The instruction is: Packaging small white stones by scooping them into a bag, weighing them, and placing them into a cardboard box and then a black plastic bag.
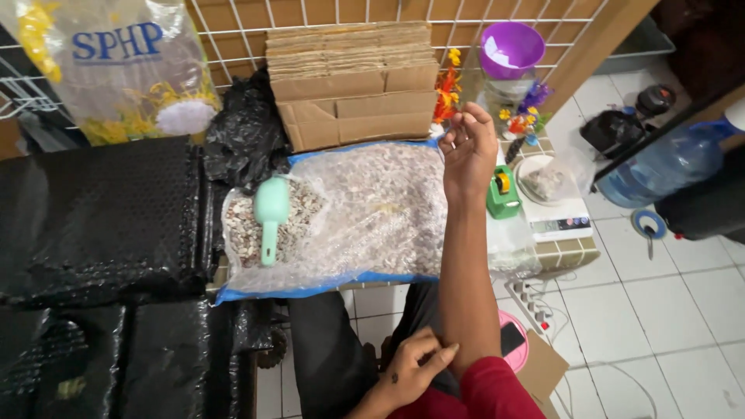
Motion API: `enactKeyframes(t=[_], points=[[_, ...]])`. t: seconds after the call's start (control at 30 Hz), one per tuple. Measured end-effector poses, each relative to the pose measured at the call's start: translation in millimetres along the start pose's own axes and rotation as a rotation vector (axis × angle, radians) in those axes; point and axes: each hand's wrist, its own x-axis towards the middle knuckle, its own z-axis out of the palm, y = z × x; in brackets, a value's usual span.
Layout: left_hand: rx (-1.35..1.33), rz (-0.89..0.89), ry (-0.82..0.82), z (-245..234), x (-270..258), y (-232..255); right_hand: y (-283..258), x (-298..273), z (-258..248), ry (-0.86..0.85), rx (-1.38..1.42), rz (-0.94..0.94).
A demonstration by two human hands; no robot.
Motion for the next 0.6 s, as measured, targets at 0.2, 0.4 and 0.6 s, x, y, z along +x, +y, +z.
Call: enactKeyframes(t=[0.2, 0.4, 0.6], points=[[-0.278, -0.002, 0.107, -13.2, 11.6, 24.3, 31.4, 22.3, 7.0, 0.030, -0.064, 0.049], [-0.047, -0.103, 0.012, -32.2, 7.9, 23.8, 60.6, 63.0, 43.6, -0.558, -1.075, -0.465], [-0.138, -0.144, 0.323, -53.9, 19.4, -0.3, 82.5, 88.6, 48.7, -0.687, -1.830, -0.953]])
